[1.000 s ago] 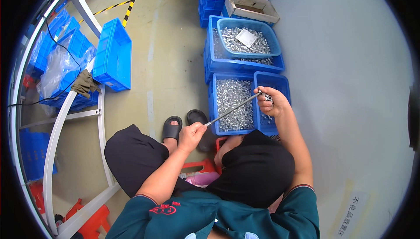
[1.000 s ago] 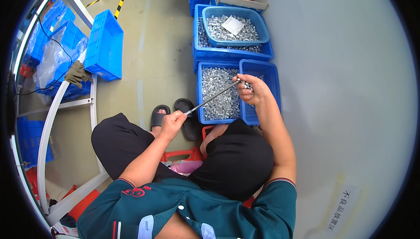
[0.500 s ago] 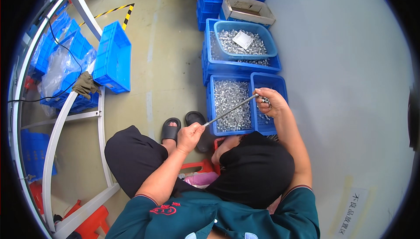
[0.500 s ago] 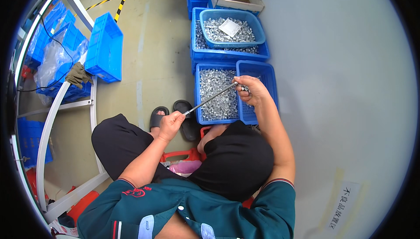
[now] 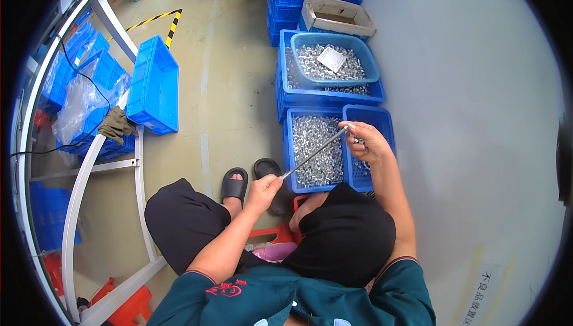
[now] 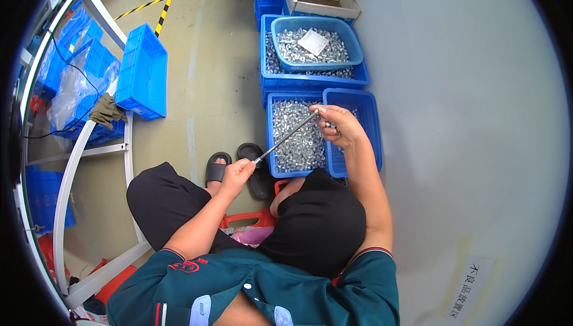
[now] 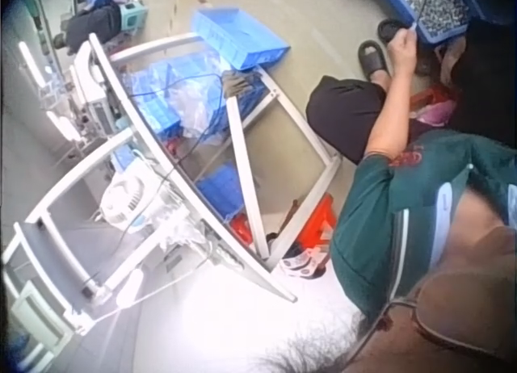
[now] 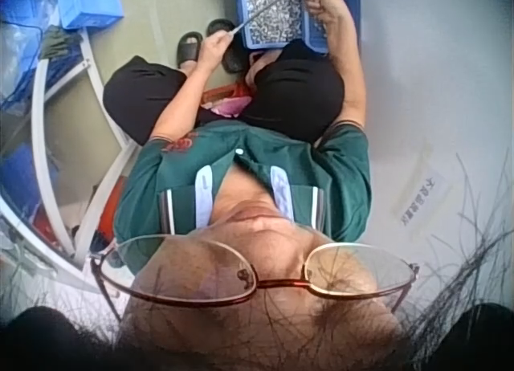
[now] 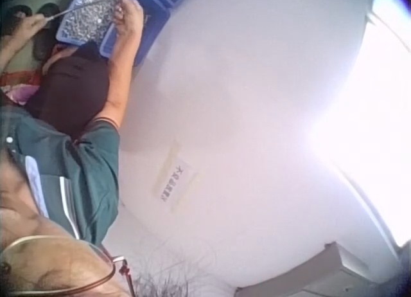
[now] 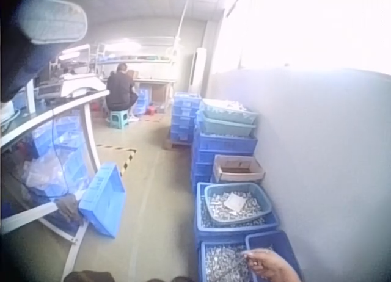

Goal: Manually sliding small metal rings onto a long metal rod to assemble a hardware component.

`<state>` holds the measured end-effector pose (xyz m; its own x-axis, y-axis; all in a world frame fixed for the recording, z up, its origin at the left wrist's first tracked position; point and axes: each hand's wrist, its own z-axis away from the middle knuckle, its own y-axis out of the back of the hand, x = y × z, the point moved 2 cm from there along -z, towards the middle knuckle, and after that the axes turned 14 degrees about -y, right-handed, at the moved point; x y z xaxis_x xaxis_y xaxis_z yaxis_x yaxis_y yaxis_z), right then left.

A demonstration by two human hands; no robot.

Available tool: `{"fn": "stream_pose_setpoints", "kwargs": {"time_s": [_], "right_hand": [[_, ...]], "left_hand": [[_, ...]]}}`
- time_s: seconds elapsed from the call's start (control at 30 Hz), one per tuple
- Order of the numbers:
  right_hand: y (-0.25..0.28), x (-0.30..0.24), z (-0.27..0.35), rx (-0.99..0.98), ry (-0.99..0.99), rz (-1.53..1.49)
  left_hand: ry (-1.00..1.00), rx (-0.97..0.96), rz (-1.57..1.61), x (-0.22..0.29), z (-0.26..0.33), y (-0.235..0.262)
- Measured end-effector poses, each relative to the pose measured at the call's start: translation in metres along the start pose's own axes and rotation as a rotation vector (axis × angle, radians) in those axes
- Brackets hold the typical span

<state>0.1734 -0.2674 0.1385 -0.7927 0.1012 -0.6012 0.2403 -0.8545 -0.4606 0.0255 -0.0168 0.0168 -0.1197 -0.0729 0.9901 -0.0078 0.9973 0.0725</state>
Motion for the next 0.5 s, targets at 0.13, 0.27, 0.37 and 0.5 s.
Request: {"fn": "stream_pose_setpoints", "kwargs": {"time_s": [0.13, 0.27, 0.37, 0.5], "right_hand": [[0.018, 0.007, -0.006, -0.147, -0.005, -0.182], [0.012, 0.008, -0.009, -0.107, 0.008, -0.289], [-0.002, 0.001, -0.009, 0.153, 0.094, -0.031], [-0.009, 0.003, -0.006, 0.243, 0.177, 0.051]], "left_hand": [[0.025, -0.019, 0.153, 0.002, -0.004, -0.003], [0.059, -0.025, 0.164, 0.000, -0.003, -0.003], [0.039, -0.031, 0.128, -0.005, -0.002, -0.002], [0.053, -0.029, 0.139, 0.000, -0.003, -0.007]]}}
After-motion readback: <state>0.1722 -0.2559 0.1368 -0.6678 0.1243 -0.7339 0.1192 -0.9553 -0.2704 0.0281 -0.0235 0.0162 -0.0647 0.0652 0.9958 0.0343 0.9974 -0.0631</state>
